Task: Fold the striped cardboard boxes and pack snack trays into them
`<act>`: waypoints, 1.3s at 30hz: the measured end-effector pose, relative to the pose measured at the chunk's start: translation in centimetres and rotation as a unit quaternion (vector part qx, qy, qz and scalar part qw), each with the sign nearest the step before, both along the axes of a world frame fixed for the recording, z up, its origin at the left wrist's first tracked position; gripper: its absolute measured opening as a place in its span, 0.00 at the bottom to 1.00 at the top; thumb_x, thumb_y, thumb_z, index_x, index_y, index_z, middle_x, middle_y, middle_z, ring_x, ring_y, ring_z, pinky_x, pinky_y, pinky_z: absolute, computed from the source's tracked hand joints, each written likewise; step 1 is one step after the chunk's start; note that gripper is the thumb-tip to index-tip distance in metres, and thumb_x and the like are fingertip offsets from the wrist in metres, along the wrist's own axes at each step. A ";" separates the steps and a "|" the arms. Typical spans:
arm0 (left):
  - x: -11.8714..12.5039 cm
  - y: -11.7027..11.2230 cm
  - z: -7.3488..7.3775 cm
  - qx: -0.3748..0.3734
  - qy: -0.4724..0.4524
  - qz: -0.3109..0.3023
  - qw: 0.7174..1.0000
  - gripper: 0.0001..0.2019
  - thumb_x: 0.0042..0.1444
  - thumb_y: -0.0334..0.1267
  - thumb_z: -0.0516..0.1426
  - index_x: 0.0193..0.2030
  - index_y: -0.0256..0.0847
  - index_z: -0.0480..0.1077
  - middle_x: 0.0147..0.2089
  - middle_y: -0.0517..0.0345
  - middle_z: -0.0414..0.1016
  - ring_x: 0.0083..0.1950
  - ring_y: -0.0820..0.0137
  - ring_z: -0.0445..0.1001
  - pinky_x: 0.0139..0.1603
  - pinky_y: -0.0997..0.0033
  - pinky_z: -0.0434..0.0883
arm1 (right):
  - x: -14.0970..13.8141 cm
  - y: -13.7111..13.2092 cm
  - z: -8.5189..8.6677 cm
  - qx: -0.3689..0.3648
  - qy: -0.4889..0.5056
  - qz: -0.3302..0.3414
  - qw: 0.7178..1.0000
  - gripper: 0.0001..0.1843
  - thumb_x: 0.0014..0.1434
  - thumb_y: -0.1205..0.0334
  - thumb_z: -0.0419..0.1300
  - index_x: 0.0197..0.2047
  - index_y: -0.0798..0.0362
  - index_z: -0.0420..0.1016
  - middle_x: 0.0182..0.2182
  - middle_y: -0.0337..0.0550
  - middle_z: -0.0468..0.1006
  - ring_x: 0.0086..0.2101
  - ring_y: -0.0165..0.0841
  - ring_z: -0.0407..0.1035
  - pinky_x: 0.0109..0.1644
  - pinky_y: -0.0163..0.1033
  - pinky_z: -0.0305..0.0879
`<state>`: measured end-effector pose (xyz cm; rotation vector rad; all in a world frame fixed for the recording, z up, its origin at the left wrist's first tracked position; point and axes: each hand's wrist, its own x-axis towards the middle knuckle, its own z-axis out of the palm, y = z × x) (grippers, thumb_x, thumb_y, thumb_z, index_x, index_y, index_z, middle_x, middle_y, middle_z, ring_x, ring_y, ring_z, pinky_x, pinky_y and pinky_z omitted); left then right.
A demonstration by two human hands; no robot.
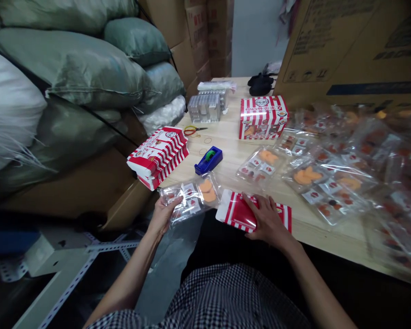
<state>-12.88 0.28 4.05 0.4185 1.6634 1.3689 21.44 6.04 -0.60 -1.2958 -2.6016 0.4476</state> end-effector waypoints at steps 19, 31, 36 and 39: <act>-1.3 8.2 -1.0 -0.093 -0.076 -0.451 0.885 0.16 0.38 0.37 0.74 0.32 0.32 0.78 0.28 0.50 0.82 0.22 0.72 0.76 0.24 0.77 0.71 | 0.4 -0.1 -0.4 -0.001 0.002 0.012 1.000 0.68 0.37 0.53 0.74 0.75 0.49 0.42 0.64 0.62 0.58 0.66 0.56 0.51 0.71 0.64 0.33; 5.3 8.5 -2.5 -0.032 -0.070 -0.438 0.896 0.24 0.36 0.36 0.74 0.42 0.33 0.77 0.35 0.50 0.82 0.35 0.64 0.81 0.38 0.68 0.76 | 0.7 0.1 -0.3 0.000 -0.002 0.023 1.000 0.65 0.39 0.55 0.73 0.75 0.50 0.44 0.64 0.62 0.57 0.66 0.59 0.50 0.70 0.64 0.35; 8.1 8.3 -3.1 -0.004 -0.013 -0.379 0.925 0.35 0.41 0.39 0.73 0.56 0.38 0.67 0.41 0.53 0.79 0.31 0.71 0.77 0.29 0.75 0.71 | 1.6 0.2 -0.1 0.010 0.017 -0.004 1.000 0.64 0.41 0.53 0.72 0.75 0.50 0.43 0.64 0.61 0.55 0.66 0.59 0.50 0.70 0.65 0.36; 7.7 7.0 -1.8 0.045 0.047 -0.332 0.941 0.41 0.45 0.41 0.71 0.65 0.43 0.61 0.49 0.52 0.77 0.38 0.71 0.78 0.35 0.76 0.73 | 1.5 -0.4 0.9 0.026 0.030 -0.045 0.998 0.64 0.44 0.52 0.71 0.75 0.49 0.40 0.64 0.61 0.54 0.66 0.60 0.50 0.70 0.66 0.36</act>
